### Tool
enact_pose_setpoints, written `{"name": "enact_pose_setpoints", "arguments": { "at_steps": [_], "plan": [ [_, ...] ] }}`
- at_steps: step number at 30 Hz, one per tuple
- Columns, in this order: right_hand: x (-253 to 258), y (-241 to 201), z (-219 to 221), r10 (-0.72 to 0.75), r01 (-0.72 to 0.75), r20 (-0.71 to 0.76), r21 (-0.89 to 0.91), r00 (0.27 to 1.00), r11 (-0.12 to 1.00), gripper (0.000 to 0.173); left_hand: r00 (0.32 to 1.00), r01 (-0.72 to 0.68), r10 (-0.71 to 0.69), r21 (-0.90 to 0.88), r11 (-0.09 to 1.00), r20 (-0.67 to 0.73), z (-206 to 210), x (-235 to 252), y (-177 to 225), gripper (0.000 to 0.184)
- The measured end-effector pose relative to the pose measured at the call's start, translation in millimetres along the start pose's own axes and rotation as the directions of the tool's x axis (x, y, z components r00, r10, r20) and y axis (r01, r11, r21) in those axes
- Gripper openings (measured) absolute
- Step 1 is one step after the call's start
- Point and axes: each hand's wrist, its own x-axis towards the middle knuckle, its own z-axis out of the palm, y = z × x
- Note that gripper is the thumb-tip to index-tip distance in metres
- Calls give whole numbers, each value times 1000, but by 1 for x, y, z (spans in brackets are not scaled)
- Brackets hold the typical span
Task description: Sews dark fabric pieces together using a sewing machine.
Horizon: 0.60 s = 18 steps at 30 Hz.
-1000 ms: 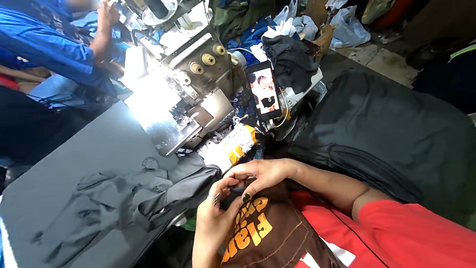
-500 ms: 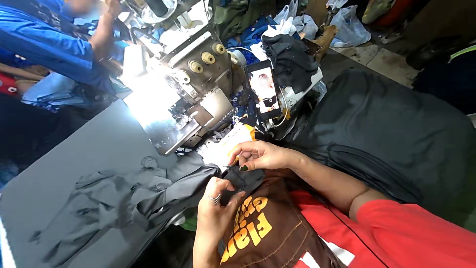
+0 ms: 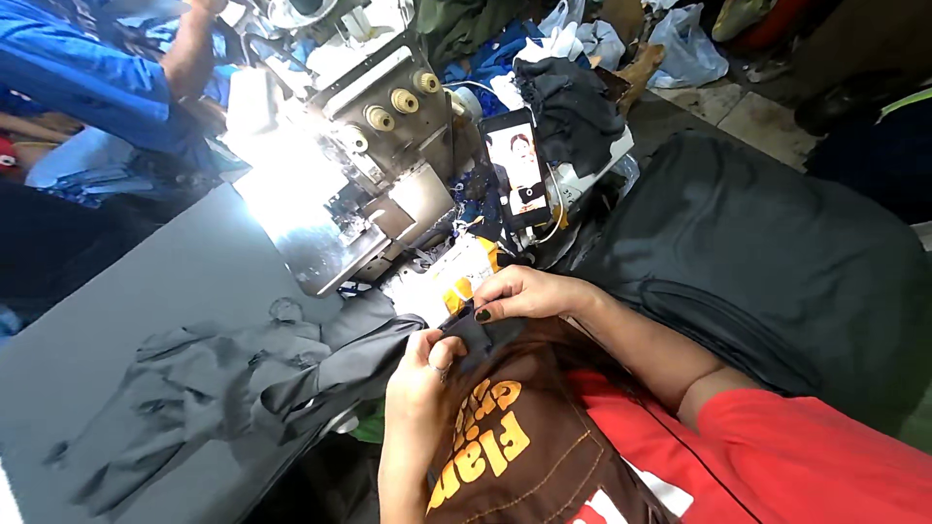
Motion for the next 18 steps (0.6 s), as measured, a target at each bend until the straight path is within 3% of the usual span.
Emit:
{"name": "enact_pose_setpoints", "arguments": {
  "at_steps": [5,8,11,18],
  "plan": [
    [1,2,-2,-84,83,-5,-102,996,991,20,996,-32,33,14,999,-84,-2,5,-3,7],
    [1,3,1,-82,80,-66,-29,994,996,14,995,-37,34,-23,999,-94,-3,3,-5,8],
    [-1,3,3,-24,40,-146,101,989,994,19,994,-31,27,-37,999,-109,1,-1,-12,11],
    [-5,6,-2,-90,99,-166,45,982,994,8,983,-41,-10,-270,962,-184,5,3,-25,20]
  ]
}}
